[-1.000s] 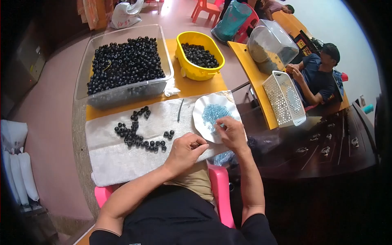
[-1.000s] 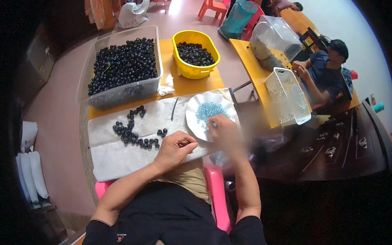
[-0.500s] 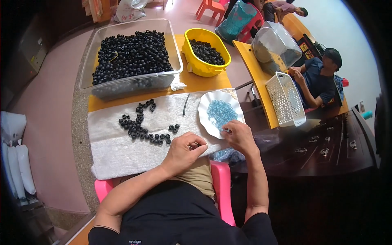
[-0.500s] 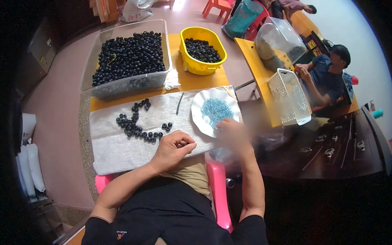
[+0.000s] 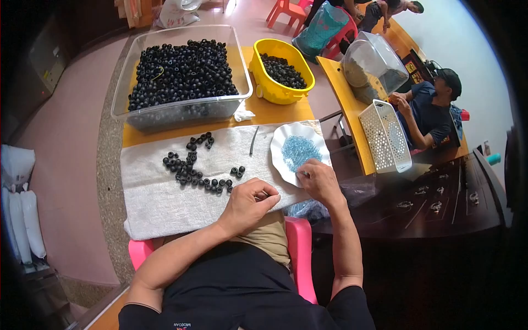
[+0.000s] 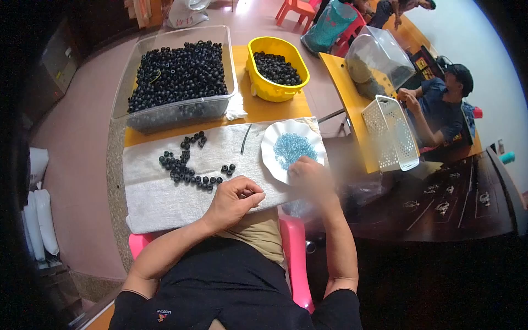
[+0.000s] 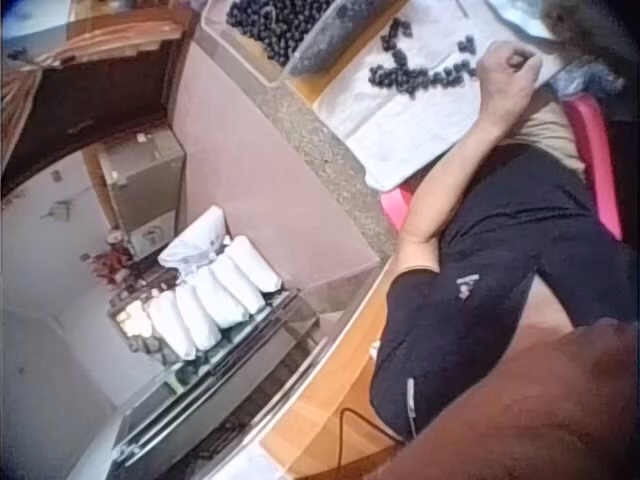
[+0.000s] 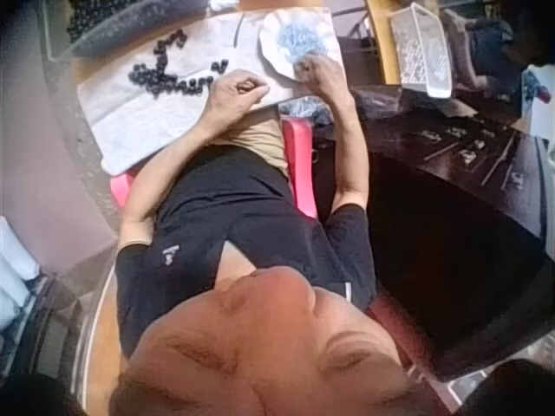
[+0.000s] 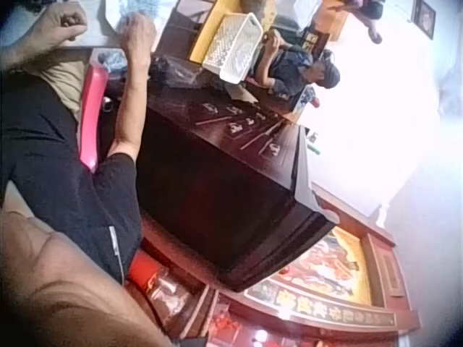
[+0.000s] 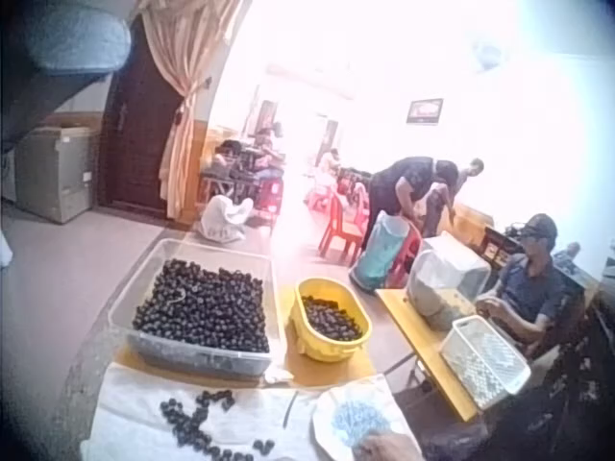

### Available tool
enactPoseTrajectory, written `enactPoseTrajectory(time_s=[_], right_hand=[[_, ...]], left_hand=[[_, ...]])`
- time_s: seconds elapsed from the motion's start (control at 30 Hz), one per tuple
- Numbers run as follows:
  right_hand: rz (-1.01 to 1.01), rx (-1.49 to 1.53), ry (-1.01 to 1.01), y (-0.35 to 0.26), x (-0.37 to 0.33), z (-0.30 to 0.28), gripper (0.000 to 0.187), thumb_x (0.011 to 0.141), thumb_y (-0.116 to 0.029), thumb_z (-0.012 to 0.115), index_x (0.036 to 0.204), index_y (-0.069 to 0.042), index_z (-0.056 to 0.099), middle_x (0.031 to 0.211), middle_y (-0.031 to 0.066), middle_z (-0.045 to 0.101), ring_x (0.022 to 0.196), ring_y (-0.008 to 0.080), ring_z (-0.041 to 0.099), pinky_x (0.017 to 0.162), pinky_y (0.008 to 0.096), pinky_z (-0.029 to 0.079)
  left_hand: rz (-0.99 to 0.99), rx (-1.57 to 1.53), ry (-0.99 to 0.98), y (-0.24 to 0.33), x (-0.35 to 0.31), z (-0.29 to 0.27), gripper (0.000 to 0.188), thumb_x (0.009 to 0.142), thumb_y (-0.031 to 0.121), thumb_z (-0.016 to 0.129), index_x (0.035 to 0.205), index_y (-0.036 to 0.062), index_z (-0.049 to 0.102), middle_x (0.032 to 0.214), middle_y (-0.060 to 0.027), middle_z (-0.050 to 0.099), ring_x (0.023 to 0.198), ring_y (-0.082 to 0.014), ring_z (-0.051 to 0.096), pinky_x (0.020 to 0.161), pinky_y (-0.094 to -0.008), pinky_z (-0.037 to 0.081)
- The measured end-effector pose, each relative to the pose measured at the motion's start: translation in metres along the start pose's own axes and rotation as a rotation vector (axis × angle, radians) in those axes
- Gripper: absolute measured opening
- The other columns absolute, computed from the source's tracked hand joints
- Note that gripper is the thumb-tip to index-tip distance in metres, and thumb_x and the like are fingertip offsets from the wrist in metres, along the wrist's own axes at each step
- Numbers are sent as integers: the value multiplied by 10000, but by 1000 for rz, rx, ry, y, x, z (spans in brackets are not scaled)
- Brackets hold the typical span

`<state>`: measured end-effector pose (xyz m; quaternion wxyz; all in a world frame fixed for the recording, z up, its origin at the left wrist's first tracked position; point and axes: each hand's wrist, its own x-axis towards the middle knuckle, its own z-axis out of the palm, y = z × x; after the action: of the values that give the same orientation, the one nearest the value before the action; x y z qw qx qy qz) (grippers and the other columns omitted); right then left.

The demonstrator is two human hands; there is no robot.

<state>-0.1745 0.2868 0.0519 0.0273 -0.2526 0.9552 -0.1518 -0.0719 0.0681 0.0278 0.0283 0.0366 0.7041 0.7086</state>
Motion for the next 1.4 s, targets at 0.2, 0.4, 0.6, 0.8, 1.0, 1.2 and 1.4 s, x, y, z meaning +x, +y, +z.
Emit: enactPoseTrajectory(time_s=[0.2, 0.4, 0.6, 0.8, 1.0, 1.2, 1.4], right_hand=[[-13, -15, 18, -2, 4, 4, 96, 814, -87, 672, 871, -32, 725, 889, 138, 676, 838, 344, 658, 742, 397, 518], [-60, -33, 20, -2, 4, 5, 90, 831, -91, 633, 842, -33, 700, 830, 150, 648, 801, 348, 641, 728, 415, 510], [-89, -123, -24, -4, 1, 4, 125, 852, -76, 592, 924, -50, 690, 834, 167, 630, 812, 358, 628, 735, 435, 503], [-128, -95, -6, -6, -1, 1, 154, 838, -57, 595, 959, -28, 686, 857, 170, 640, 834, 362, 633, 753, 441, 506], [-181, -77, -16, -3, -5, 1, 148, 828, -49, 607, 951, -17, 683, 874, 169, 661, 842, 363, 633, 763, 439, 506], [-195, -17, -33, 5, -7, 3, 116, 835, -43, 607, 923, -10, 674, 874, 162, 671, 864, 360, 633, 782, 429, 503], [-179, -29, 53, 3, -9, 7, 110, 843, -24, 592, 941, -6, 640, 857, 169, 632, 842, 367, 609, 750, 445, 488]], left_hand=[[1, -3, 1, -2, -1, -3, 78, 883, 74, 696, 889, -3, 686, 874, -39, 642, 736, -80, 630, 643, -223, 513], [-48, -110, -6, -2, -3, -5, 90, 888, 82, 696, 904, -6, 687, 872, -39, 642, 726, -81, 628, 627, -219, 509], [-70, -140, -12, -5, -4, -7, 101, 894, 88, 694, 922, -8, 684, 859, -30, 655, 732, -85, 644, 640, -218, 524], [-73, -151, -7, -6, -4, -7, 109, 894, 93, 698, 916, -12, 683, 849, -34, 666, 727, -88, 651, 635, -218, 532], [-82, -156, -1, -10, -6, -6, 113, 894, 94, 697, 925, -13, 673, 844, -35, 678, 719, -86, 655, 621, -216, 530], [-90, -192, 2, -8, -7, -6, 119, 895, 95, 699, 934, -12, 666, 822, -31, 682, 706, -80, 652, 611, -213, 521], [-139, -230, 4, -3, -7, -8, 100, 874, 72, 699, 924, -12, 679, 834, -32, 672, 712, -89, 641, 630, -225, 516]])
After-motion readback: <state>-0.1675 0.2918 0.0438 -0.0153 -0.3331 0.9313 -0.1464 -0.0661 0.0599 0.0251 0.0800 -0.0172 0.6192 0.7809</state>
